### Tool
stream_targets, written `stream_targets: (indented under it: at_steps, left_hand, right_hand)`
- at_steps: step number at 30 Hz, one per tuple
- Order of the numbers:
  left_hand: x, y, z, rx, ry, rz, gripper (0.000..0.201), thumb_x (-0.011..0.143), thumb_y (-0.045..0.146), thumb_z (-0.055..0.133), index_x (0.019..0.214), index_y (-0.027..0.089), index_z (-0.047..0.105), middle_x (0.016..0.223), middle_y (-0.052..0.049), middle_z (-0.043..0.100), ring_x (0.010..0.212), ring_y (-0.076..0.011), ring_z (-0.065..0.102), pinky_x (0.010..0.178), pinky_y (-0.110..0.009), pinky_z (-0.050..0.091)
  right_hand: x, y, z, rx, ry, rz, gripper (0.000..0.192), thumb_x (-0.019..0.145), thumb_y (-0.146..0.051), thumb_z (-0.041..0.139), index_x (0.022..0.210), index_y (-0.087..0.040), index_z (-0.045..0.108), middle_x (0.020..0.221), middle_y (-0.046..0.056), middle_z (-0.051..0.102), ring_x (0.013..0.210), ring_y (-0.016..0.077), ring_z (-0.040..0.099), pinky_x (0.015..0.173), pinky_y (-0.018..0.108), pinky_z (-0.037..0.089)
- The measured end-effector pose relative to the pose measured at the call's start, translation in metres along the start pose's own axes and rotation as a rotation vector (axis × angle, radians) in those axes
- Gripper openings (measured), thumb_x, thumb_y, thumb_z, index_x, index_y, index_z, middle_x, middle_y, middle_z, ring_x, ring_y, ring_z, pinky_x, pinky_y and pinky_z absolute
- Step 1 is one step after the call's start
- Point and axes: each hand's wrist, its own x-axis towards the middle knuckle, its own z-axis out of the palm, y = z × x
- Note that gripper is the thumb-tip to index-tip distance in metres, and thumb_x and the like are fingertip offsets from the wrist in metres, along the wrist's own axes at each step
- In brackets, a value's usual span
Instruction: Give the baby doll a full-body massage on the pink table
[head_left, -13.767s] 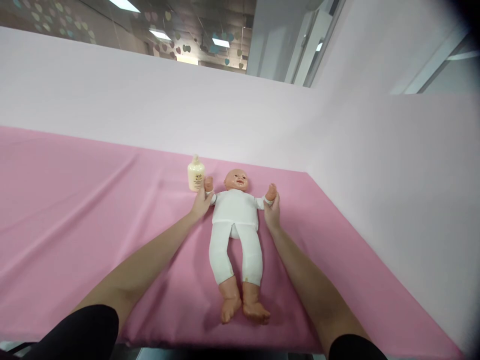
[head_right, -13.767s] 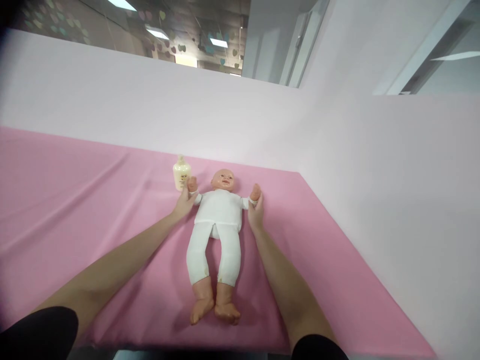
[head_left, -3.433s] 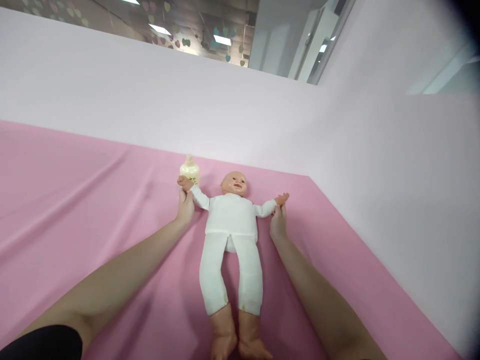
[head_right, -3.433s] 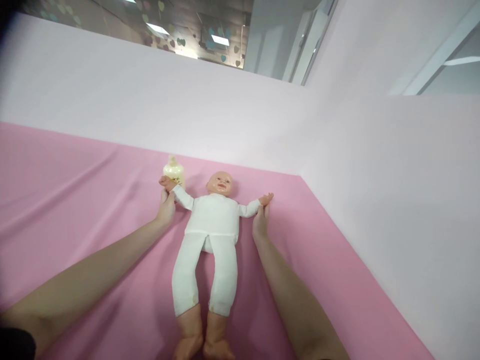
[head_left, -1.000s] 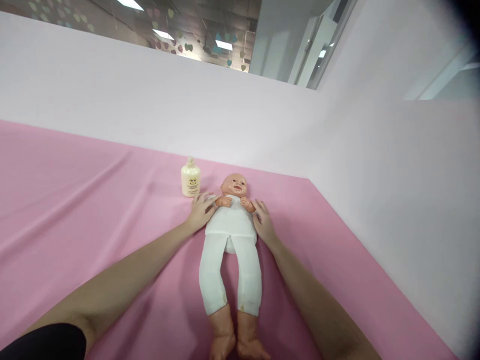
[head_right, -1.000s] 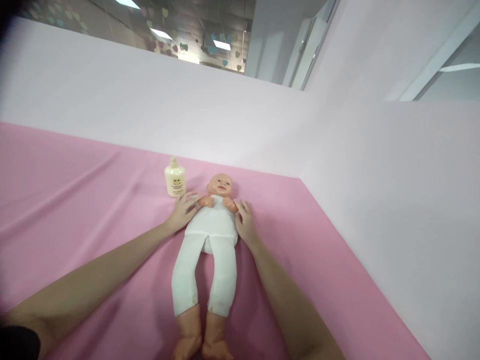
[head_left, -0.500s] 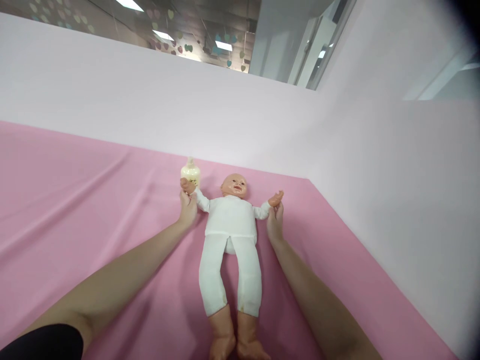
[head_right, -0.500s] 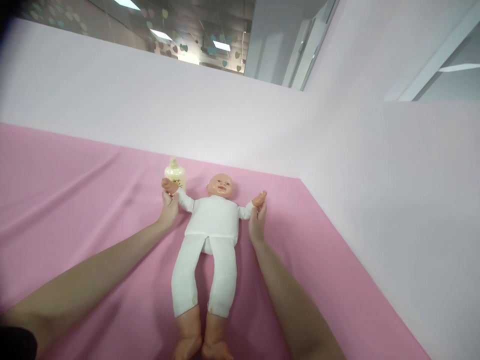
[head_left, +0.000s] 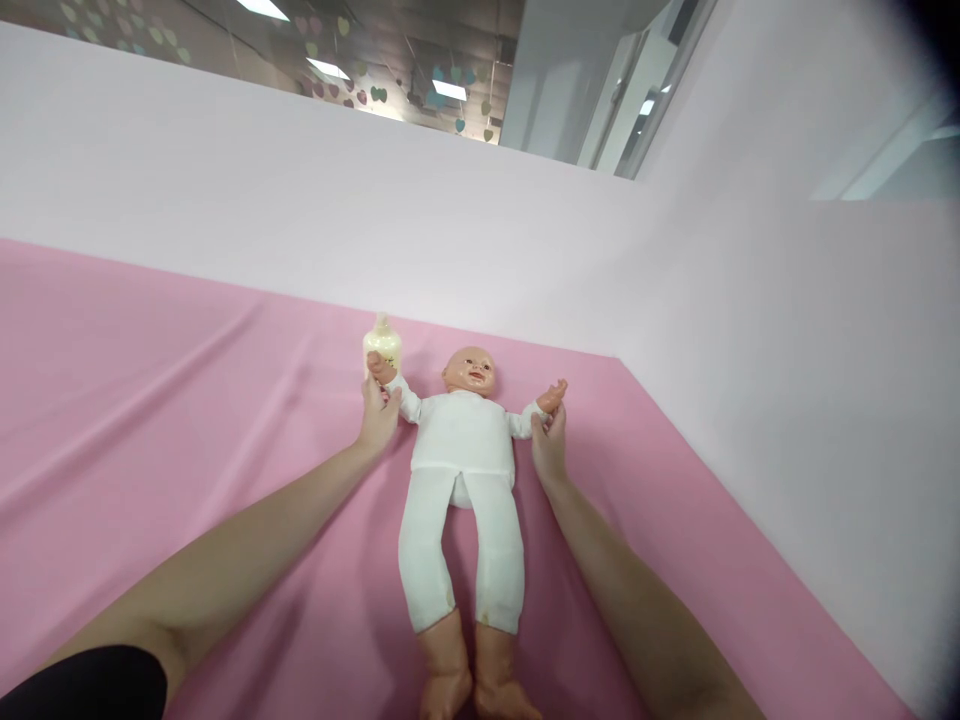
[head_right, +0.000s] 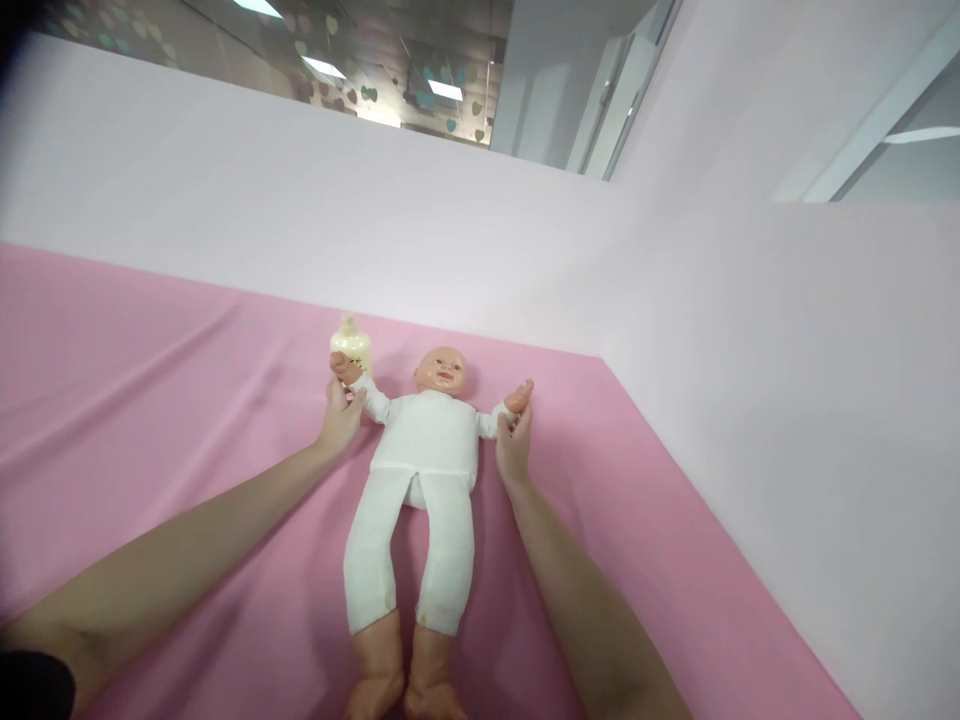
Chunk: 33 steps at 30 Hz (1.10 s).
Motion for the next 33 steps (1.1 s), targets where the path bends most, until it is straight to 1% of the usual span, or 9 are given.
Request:
stream_targets:
  at_steps: [2, 7, 10, 15, 18, 21, 24, 28, 33]
  left_hand:
    - [-0.003, 0.006, 0.001, 0.093, -0.046, 0.072, 0.045, 0.082, 0.032, 0.055, 0.124, 0.024, 0.042, 0.127, -0.010, 0.043, 0.121, -0.0239, 0.041, 0.102, -0.040, 0.035]
    - [-0.009, 0.016, 0.006, 0.319, -0.307, 0.283, 0.044, 0.085, 0.033, 0.049, 0.128, 0.022, 0.045, 0.128, -0.009, 0.051, 0.121, -0.0260, 0.042, 0.106, -0.045, 0.027]
    - [-0.011, 0.015, 0.008, 0.434, -0.413, 0.308, 0.042, 0.085, 0.033, 0.049, 0.125, 0.023, 0.050, 0.123, -0.008, 0.056, 0.115, -0.0269, 0.046, 0.103, -0.046, 0.030]
    - [-0.011, 0.013, 0.010, 0.457, -0.509, 0.272, 0.039, 0.083, 0.034, 0.051, 0.121, 0.025, 0.054, 0.123, -0.007, 0.056, 0.115, -0.0279, 0.047, 0.102, -0.047, 0.031]
    - [-0.013, 0.015, 0.010, 0.401, -0.472, 0.273, 0.042, 0.085, 0.035, 0.049, 0.124, 0.022, 0.049, 0.123, -0.009, 0.055, 0.116, -0.0269, 0.046, 0.103, -0.046, 0.031]
    - [-0.014, 0.016, 0.009, 0.285, -0.357, 0.235, 0.044, 0.087, 0.035, 0.046, 0.128, 0.020, 0.042, 0.125, -0.011, 0.051, 0.117, -0.0252, 0.046, 0.103, -0.044, 0.032]
    - [-0.012, 0.016, 0.007, 0.142, -0.181, 0.103, 0.041, 0.088, 0.035, 0.044, 0.127, 0.022, 0.039, 0.125, -0.011, 0.050, 0.112, -0.0227, 0.050, 0.099, -0.041, 0.038]
    - [-0.004, 0.012, 0.003, -0.028, 0.033, -0.055, 0.032, 0.087, 0.032, 0.046, 0.118, 0.027, 0.040, 0.121, -0.007, 0.051, 0.112, -0.0197, 0.051, 0.097, -0.037, 0.041]
    - [0.002, 0.000, -0.002, -0.155, 0.169, -0.240, 0.022, 0.086, 0.030, 0.043, 0.108, 0.027, 0.042, 0.123, -0.007, 0.051, 0.115, -0.0209, 0.051, 0.096, -0.039, 0.044]
  right_hand:
    - [-0.003, -0.006, 0.002, -0.040, -0.066, -0.058, 0.062, 0.084, -0.035, 0.048, 0.140, -0.023, 0.027, 0.146, 0.009, 0.033, 0.131, 0.0204, 0.036, 0.106, 0.043, 0.034]
    - [-0.009, -0.004, 0.006, -0.237, -0.233, -0.186, 0.053, 0.086, -0.035, 0.046, 0.137, -0.023, 0.037, 0.141, 0.007, 0.040, 0.131, 0.0201, 0.035, 0.111, 0.044, 0.026]
    - [-0.010, 0.004, 0.007, -0.328, -0.311, -0.187, 0.047, 0.085, -0.033, 0.045, 0.132, -0.026, 0.046, 0.140, 0.005, 0.041, 0.133, 0.0213, 0.033, 0.112, 0.046, 0.023]
    - [-0.009, 0.010, 0.008, -0.352, -0.343, -0.165, 0.046, 0.085, -0.033, 0.043, 0.131, -0.028, 0.047, 0.140, 0.004, 0.041, 0.132, 0.0210, 0.033, 0.112, 0.047, 0.023]
    - [-0.010, 0.008, 0.008, -0.310, -0.318, -0.163, 0.048, 0.086, -0.035, 0.044, 0.133, -0.026, 0.044, 0.138, 0.006, 0.043, 0.131, 0.0205, 0.035, 0.111, 0.046, 0.024]
    - [-0.010, 0.004, 0.007, -0.205, -0.240, -0.106, 0.054, 0.086, -0.038, 0.045, 0.137, -0.023, 0.035, 0.139, 0.008, 0.042, 0.129, 0.0203, 0.038, 0.110, 0.045, 0.027]
    - [-0.007, 0.000, 0.006, -0.119, -0.117, -0.034, 0.059, 0.086, -0.039, 0.045, 0.139, -0.021, 0.027, 0.141, 0.011, 0.038, 0.129, 0.0205, 0.038, 0.108, 0.045, 0.029]
    - [0.000, 0.005, 0.001, -0.028, 0.045, -0.033, 0.062, 0.085, -0.035, 0.044, 0.140, -0.020, 0.021, 0.150, 0.010, 0.021, 0.137, 0.0181, 0.024, 0.112, 0.042, 0.022]
    - [0.007, 0.026, -0.005, 0.047, 0.194, 0.168, 0.065, 0.082, -0.036, 0.044, 0.140, -0.020, 0.018, 0.149, 0.011, 0.022, 0.135, 0.0188, 0.029, 0.111, 0.042, 0.026]
